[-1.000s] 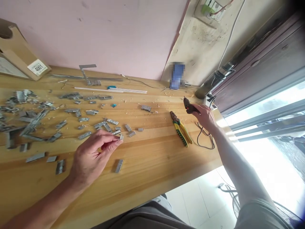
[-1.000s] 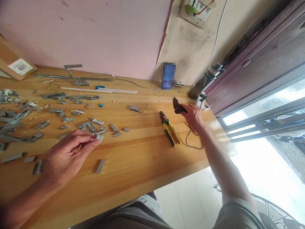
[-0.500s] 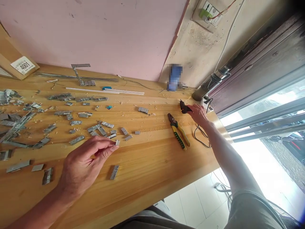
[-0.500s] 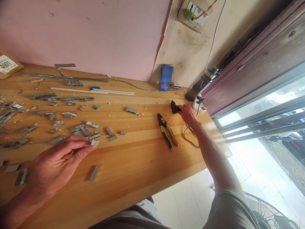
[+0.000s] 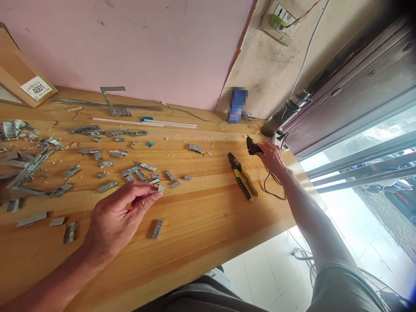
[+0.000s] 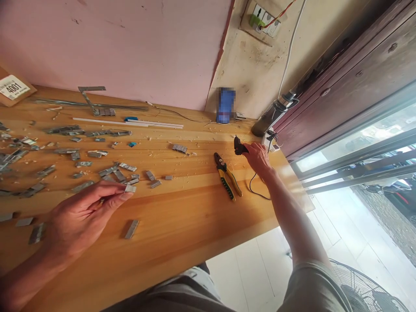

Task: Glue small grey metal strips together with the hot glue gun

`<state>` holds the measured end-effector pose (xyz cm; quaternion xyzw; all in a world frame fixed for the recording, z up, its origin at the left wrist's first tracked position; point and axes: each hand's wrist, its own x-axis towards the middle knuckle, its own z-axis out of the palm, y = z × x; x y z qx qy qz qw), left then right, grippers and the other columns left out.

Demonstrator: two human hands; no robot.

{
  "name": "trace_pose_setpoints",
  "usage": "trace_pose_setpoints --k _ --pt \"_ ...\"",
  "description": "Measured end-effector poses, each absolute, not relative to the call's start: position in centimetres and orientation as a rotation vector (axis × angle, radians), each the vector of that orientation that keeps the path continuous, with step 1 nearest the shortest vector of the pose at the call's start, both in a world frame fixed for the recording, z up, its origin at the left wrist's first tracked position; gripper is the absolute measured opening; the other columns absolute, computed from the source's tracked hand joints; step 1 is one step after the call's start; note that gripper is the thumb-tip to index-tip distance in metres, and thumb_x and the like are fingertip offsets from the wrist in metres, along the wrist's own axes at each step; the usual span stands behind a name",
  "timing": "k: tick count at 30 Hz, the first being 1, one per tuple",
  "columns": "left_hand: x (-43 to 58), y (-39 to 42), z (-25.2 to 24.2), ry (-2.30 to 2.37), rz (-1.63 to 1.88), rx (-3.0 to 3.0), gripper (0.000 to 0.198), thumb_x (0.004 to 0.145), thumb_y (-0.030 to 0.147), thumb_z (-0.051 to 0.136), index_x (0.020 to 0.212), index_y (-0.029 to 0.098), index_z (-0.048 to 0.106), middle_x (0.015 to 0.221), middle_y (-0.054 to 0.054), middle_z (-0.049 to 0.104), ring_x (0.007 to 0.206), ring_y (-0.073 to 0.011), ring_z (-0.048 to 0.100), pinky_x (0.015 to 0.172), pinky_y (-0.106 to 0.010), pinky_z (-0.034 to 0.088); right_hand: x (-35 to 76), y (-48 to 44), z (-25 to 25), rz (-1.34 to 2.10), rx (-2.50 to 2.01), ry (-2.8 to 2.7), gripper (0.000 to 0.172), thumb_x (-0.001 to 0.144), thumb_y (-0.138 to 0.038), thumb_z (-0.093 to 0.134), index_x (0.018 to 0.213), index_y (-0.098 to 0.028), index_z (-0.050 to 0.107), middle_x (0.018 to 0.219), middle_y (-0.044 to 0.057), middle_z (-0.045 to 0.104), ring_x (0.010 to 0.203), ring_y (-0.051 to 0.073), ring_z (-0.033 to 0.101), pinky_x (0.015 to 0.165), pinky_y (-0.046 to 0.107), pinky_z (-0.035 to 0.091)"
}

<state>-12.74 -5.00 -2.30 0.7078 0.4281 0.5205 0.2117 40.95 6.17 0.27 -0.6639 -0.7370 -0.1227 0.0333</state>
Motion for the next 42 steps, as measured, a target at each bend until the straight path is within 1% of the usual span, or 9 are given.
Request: trace_pose_setpoints --k 3,8,12,16,19,23,28,33,42 --pt "-12.8 -5.1 -2.4 1.224 1.432 1.942 0.001 0.094 0.026 0.080 0.095 0.026 0.080 0.093 0.003 0.083 0.077 -0.0140 0.076 0.073 -0.022 0.059 40.3 6.7 0.2 -0.344 -2.043 -2.232 0.042 0.104 -0.037 0.061 0.140 -0.020 0.076 0.114 0.016 0.078 0.109 0.032 0.063 0.099 0.044 0.043" --pt "-12.7 -5.0 -2.2 1.200 1.440 1.896 0.003 0.095 0.024 0.080 0.096 0.025 0.078 0.092 0.003 0.079 0.078 -0.0133 0.071 0.074 -0.023 0.057 39.2 5.6 1.2 -0.233 -2.019 -2.216 0.038 0.101 -0.036 0.065 0.130 -0.018 0.080 0.103 0.015 0.079 0.101 0.031 0.067 0.097 0.044 0.047" --pt "-12.4 -4.9 -1.8 1.180 1.486 1.851 0.006 0.096 0.026 0.081 0.091 0.024 0.077 0.094 0.001 0.075 0.082 -0.0138 0.069 0.073 -0.024 0.057 36.2 2.5 3.5 -0.122 -1.924 -2.210 0.044 0.104 -0.038 0.062 0.141 -0.019 0.074 0.107 0.012 0.080 0.101 0.029 0.070 0.093 0.041 0.052" --pt "-12.0 -4.9 -1.4 1.152 1.551 1.709 0.017 0.094 0.034 0.086 0.086 0.022 0.078 0.092 0.000 0.075 0.078 -0.0118 0.067 0.068 -0.022 0.054 29.1 -1.3 5.2 0.291 -1.620 -2.065 0.041 0.103 -0.041 0.068 0.141 -0.028 0.074 0.121 0.006 0.080 0.104 0.027 0.074 0.090 0.038 0.057" --pt "-11.8 -4.7 -1.5 1.099 1.566 1.461 0.024 0.088 0.042 0.092 0.086 0.022 0.080 0.094 -0.003 0.075 0.081 -0.0142 0.068 0.069 -0.025 0.056 23.0 -4.2 5.2 0.551 -1.356 -2.025 0.040 0.104 -0.041 0.072 0.144 -0.034 0.073 0.117 0.004 0.080 0.101 0.025 0.074 0.088 0.039 0.060" --pt "-12.0 -4.2 -2.0 1.081 1.544 1.178 0.026 0.081 0.044 0.096 0.088 0.023 0.083 0.085 -0.001 0.071 0.069 -0.0116 0.059 0.059 -0.024 0.049 17.2 -7.0 3.5 0.768 -1.043 -2.038 0.043 0.107 -0.036 0.071 0.149 -0.036 0.067 0.115 0.006 0.078 0.100 0.024 0.074 0.086 0.038 0.061" --pt "-12.0 -4.1 -2.1 1.091 1.565 1.109 0.026 0.077 0.042 0.099 0.086 0.023 0.084 0.080 -0.001 0.071 0.064 -0.0106 0.053 0.056 -0.024 0.046 14.9 -7.6 0.6 0.840 -0.947 -2.013 0.039 0.109 -0.035 0.068 0.149 -0.034 0.066 0.108 0.005 0.076 0.093 0.021 0.071 0.081 0.035 0.061" --pt "-12.0 -4.2 -2.2 1.141 1.573 1.149 0.029 0.076 0.045 0.099 0.086 0.023 0.085 0.086 -0.002 0.076 0.066 -0.0118 0.058 0.057 -0.025 0.048 15.0 -7.6 -0.3 0.859 -0.959 -2.011 0.038 0.109 -0.038 0.068 0.147 -0.032 0.067 0.105 0.006 0.075 0.092 0.021 0.070 0.078 0.033 0.060" --pt "-11.3 -4.6 -1.5 1.205 1.558 1.290 0.030 0.078 0.049 0.096 0.083 0.022 0.083 0.085 -0.003 0.078 0.077 -0.0167 0.068 0.066 -0.028 0.056 14.7 -8.2 -0.6 0.847 -0.901 -2.042 0.044 0.110 -0.035 0.066 0.154 -0.035 0.062 0.108 0.007 0.075 0.092 0.022 0.070 0.082 0.037 0.062"
